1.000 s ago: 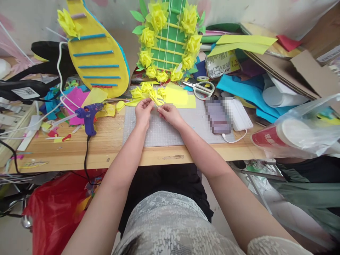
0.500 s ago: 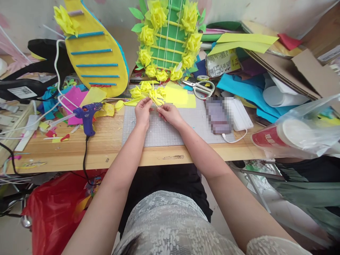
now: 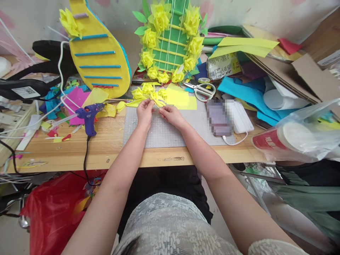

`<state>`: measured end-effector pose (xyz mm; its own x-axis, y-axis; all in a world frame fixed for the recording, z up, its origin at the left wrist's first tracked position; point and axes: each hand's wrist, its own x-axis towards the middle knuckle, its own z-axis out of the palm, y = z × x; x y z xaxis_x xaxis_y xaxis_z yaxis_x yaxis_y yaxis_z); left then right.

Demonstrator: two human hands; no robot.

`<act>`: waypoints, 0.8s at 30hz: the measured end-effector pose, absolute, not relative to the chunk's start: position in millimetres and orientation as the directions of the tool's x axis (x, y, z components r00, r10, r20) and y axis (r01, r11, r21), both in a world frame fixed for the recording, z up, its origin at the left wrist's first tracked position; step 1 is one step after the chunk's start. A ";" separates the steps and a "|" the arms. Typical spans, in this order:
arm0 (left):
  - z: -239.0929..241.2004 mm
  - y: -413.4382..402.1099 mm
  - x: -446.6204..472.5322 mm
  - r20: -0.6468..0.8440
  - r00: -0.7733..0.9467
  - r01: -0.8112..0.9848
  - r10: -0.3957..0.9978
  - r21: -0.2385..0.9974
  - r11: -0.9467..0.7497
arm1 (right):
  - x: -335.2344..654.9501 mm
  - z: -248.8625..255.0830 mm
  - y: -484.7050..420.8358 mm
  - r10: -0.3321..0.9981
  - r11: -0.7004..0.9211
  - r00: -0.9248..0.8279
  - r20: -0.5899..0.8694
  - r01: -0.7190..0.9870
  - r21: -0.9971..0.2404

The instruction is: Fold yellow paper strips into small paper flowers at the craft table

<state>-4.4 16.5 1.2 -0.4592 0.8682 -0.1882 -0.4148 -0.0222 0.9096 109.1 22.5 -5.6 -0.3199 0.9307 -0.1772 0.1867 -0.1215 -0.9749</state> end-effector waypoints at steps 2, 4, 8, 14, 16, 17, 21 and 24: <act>0.6 16.2 -5.0 -0.186 -0.466 -0.426 0.865 0.904 -0.036 | 109.8 -4.0 21.7 0.925 -0.143 -0.328 -0.194 0.173 -0.974; -0.3 15.9 -6.6 -0.170 -0.468 -0.433 0.868 0.899 -0.058 | 110.7 -0.6 20.1 0.914 -0.163 -0.350 -0.207 0.151 -0.975; -0.9 15.6 -11.5 -0.186 -0.393 -0.481 0.900 0.876 -0.030 | 113.2 8.6 16.1 0.878 -0.205 -0.419 -0.229 0.103 -0.973; -0.1 16.3 -12.2 -0.207 -0.366 -0.493 0.907 0.870 -0.001 | 115.0 12.2 14.7 0.855 -0.239 -0.447 -0.263 0.110 -0.965; 0.3 15.8 -9.1 -0.201 -0.398 -0.469 0.895 0.883 -0.010 | 113.9 9.4 15.0 0.867 -0.227 -0.426 -0.258 0.124 -0.966; 0.6 15.2 -7.5 -0.192 -0.416 -0.450 0.889 0.893 -0.017 | 113.0 7.4 15.3 0.877 -0.217 -0.409 -0.253 0.134 -0.967; 3.0 10.6 -3.4 -0.142 -0.471 -0.370 0.870 0.928 -0.048 | 110.5 -2.1 17.3 0.913 -0.139 -0.359 -0.193 0.170 -0.976; 3.8 8.9 -4.2 -0.129 -0.482 -0.333 0.867 0.942 -0.045 | 110.9 -6.1 18.5 0.915 -0.093 -0.371 -0.156 0.182 -0.979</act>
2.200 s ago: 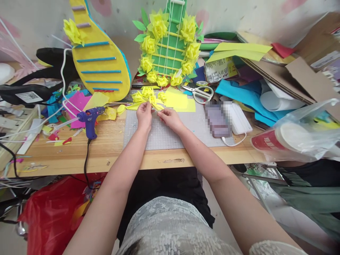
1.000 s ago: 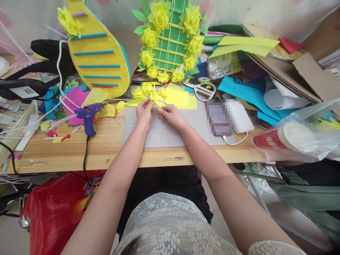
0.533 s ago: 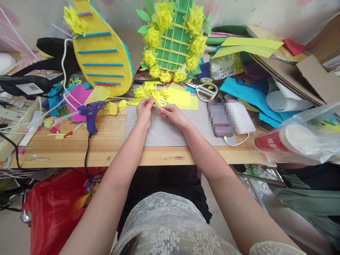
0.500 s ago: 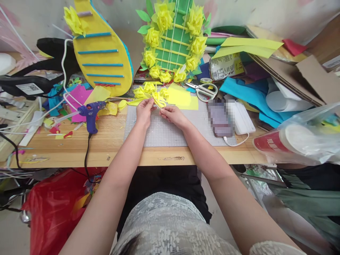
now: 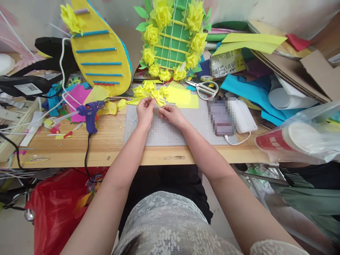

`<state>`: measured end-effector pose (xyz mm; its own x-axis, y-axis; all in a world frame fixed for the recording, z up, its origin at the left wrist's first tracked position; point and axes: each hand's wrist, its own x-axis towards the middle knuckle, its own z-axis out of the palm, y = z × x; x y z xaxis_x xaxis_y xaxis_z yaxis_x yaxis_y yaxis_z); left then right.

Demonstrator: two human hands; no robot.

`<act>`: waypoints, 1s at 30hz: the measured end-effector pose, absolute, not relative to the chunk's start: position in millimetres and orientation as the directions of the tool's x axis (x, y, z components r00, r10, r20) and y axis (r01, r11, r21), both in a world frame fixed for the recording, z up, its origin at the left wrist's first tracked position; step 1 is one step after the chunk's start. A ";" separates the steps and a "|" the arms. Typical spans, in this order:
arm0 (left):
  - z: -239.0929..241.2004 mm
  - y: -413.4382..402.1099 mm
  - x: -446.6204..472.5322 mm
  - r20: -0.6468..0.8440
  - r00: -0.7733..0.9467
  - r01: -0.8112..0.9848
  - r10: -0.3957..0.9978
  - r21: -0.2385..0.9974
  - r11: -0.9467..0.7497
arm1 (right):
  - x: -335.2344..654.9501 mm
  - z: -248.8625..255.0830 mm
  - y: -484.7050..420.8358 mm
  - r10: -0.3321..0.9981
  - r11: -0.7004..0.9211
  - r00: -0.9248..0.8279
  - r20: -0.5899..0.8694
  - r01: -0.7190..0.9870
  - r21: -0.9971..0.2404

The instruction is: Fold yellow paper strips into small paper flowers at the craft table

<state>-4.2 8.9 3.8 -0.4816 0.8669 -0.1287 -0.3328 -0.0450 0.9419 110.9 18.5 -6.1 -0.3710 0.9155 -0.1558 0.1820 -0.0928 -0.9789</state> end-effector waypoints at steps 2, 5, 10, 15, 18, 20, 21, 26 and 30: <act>3.2 9.4 -5.1 -0.135 -0.474 -0.329 0.870 0.944 -0.033 | 111.4 -5.7 18.3 0.911 -0.092 -0.382 -0.156 0.181 -0.979; 2.0 10.8 -4.9 -0.145 -0.471 -0.337 0.870 0.941 -0.026 | 111.2 -2.4 16.4 0.906 -0.135 -0.379 -0.188 0.161 -0.978; 2.7 10.0 -3.6 -0.125 -0.494 -0.356 0.861 0.932 -0.069 | 110.5 2.6 14.6 0.909 -0.219 -0.357 -0.216 0.031 -0.975; 3.3 9.1 -7.1 -0.139 -0.485 -0.383 0.863 0.921 -0.067 | 111.5 5.2 14.5 0.908 -0.243 -0.353 -0.227 -0.001 -0.970; 2.6 11.2 -10.6 -0.132 -0.503 -0.379 0.854 0.922 -0.081 | 111.0 3.6 14.7 0.918 -0.215 -0.335 -0.212 0.029 -0.976; 1.6 14.3 -15.5 -0.111 -0.531 -0.359 0.840 0.927 -0.105 | 112.0 1.3 15.7 0.931 -0.161 -0.321 -0.177 0.076 -0.984; 0.9 16.3 -19.0 -0.100 -0.551 -0.347 0.829 0.930 -0.119 | 113.4 0.4 16.4 0.936 -0.120 -0.319 -0.151 0.112 -0.986; -2.8 25.0 -41.0 -0.088 -0.658 -0.284 0.747 0.949 -0.139 | 128.6 5.5 19.2 0.883 0.024 -0.459 -0.100 0.258 -0.966; -1.8 22.2 -40.3 -0.088 -0.628 -0.254 0.773 0.963 -0.096 | 136.5 15.4 20.3 0.894 -0.073 -0.428 -0.134 0.155 -0.985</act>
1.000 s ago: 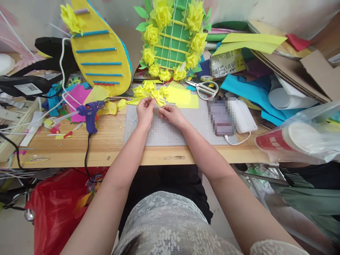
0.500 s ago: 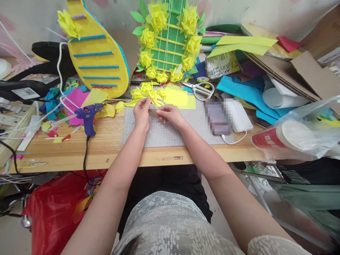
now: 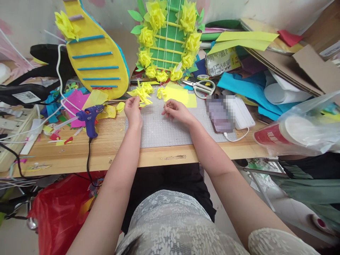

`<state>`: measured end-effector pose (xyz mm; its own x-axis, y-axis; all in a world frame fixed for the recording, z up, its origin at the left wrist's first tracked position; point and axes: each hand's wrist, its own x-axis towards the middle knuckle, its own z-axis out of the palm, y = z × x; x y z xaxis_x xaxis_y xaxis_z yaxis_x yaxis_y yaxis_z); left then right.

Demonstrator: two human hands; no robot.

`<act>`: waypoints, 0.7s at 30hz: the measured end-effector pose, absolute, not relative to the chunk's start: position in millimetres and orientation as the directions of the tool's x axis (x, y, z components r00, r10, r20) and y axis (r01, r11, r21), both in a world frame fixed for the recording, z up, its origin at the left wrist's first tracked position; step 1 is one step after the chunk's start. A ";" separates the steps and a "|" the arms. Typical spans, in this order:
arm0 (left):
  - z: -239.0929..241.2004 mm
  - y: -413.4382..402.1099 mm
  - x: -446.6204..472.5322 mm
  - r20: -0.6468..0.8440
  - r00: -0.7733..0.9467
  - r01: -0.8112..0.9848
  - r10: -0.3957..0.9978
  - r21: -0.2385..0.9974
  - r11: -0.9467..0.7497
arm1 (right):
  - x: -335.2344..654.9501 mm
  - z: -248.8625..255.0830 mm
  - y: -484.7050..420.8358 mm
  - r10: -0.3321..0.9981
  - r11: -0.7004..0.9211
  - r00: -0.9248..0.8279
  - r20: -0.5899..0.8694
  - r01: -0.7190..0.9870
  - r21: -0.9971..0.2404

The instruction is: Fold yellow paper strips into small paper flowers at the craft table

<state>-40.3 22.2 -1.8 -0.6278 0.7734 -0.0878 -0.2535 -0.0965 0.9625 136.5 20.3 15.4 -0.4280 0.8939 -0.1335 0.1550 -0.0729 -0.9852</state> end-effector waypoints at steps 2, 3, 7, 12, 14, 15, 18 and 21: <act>-1.0 18.9 -32.4 -0.083 -0.546 -0.226 0.834 0.973 -0.051 | 136.8 16.5 21.5 0.939 -0.077 -0.326 -0.107 0.102 -0.992; -0.9 17.4 -28.0 -0.080 -0.500 -0.207 0.863 0.978 -0.029 | 136.6 15.8 22.3 0.956 -0.067 -0.279 -0.092 0.099 -0.993; -0.8 14.5 -16.7 -0.072 -0.397 -0.145 0.915 0.989 0.016 | 135.5 8.9 24.6 0.982 0.075 -0.187 0.025 0.265 -0.961; -0.4 16.3 -15.7 -0.107 -0.398 -0.153 0.911 0.987 0.049 | 129.5 2.3 22.2 0.972 0.151 -0.228 0.048 0.459 -0.876; -3.3 18.4 -15.5 -0.089 -0.394 -0.152 0.915 0.988 0.031 | 126.1 1.5 21.6 0.972 0.151 -0.230 0.036 0.504 -0.850; -5.7 19.6 -15.1 -0.072 -0.389 -0.145 0.918 0.989 0.016 | 124.7 1.3 21.7 0.974 0.147 -0.225 0.030 0.524 -0.839; -13.8 21.0 -13.1 -0.007 -0.358 -0.111 0.934 0.993 -0.035 | 122.7 0.4 23.5 0.980 0.130 -0.201 0.018 0.561 -0.817; -17.1 15.2 -9.8 0.088 -0.398 -0.039 0.913 0.993 -0.113 | 123.4 -1.2 25.7 0.985 0.112 -0.172 0.022 0.533 -0.839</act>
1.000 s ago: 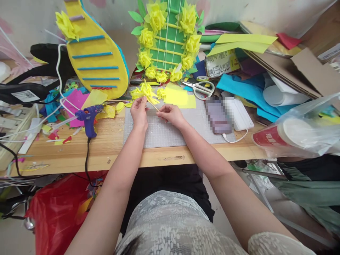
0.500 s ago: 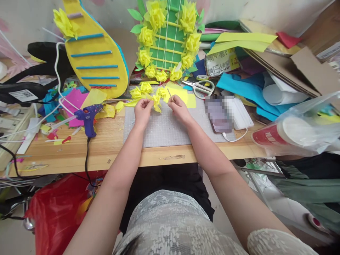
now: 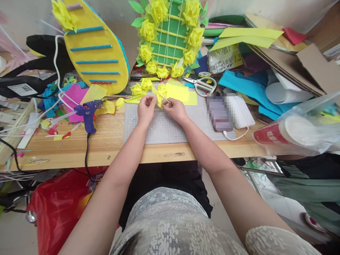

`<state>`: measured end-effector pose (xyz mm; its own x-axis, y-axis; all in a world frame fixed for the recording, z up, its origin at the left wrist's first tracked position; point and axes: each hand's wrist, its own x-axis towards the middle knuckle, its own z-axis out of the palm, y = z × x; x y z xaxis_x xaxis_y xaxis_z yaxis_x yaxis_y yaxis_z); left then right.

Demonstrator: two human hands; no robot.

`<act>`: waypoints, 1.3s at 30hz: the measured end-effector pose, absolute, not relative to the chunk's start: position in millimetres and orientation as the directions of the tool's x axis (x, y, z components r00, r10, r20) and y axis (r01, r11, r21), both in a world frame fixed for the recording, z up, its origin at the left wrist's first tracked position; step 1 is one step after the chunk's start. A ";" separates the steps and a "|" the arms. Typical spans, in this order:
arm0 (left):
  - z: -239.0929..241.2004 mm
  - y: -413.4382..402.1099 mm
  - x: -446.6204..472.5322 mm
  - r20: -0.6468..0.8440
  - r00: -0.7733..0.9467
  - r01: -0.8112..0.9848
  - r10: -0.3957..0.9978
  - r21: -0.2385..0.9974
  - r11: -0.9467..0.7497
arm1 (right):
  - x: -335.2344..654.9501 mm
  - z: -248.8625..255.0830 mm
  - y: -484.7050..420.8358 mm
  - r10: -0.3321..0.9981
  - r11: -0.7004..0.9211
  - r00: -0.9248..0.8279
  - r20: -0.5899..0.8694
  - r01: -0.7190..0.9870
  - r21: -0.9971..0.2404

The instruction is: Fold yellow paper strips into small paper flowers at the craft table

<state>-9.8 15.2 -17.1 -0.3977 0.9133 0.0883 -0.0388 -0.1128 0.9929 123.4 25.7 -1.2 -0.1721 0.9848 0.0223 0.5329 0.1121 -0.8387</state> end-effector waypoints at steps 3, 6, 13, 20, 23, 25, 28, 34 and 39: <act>-13.7 4.2 -5.6 0.221 -0.398 0.118 0.890 0.975 -0.189 | 125.2 -1.8 26.4 0.992 0.068 -0.123 0.010 0.479 -0.875; -9.7 -3.7 -2.3 0.341 -0.229 0.320 0.912 0.911 -0.260 | 126.9 -0.2 25.9 0.997 0.024 -0.082 -0.012 0.428 -0.903; -7.0 -5.3 -0.5 0.406 -0.030 0.757 0.913 0.605 -0.245 | 128.4 3.4 25.1 0.995 0.060 -0.097 0.025 0.384 -0.921; -6.0 -6.3 -1.6 0.436 -0.034 0.811 0.899 0.538 -0.230 | 129.9 2.2 24.5 0.992 0.092 -0.111 0.051 0.398 -0.913; -6.7 -5.7 -0.7 0.442 -0.042 0.821 0.896 0.526 -0.221 | 128.4 1.0 23.5 0.990 0.100 -0.132 0.049 0.413 -0.905; -6.8 -5.7 0.5 0.427 -0.040 0.827 0.903 0.521 -0.210 | 127.4 0.5 23.0 0.989 0.105 -0.138 0.051 0.418 -0.902; -6.8 -6.0 2.2 0.418 -0.038 0.824 0.908 0.527 -0.208 | 127.2 0.8 22.8 0.989 0.113 -0.135 0.062 0.414 -0.903; -9.3 -4.3 1.3 0.447 -0.074 0.820 0.892 0.536 -0.201 | 128.8 1.5 23.5 0.985 0.132 -0.153 0.076 0.393 -0.910; -11.5 -1.1 0.6 0.458 -0.135 0.836 0.879 0.528 -0.147 | 126.2 1.2 22.5 0.985 0.114 -0.164 0.053 0.390 -0.914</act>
<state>0.6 -1.1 -11.5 -0.1346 0.8789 0.4576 0.8363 -0.1470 0.5283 126.2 22.5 1.2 -0.1637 0.9851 0.0535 0.3897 0.1144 -0.9138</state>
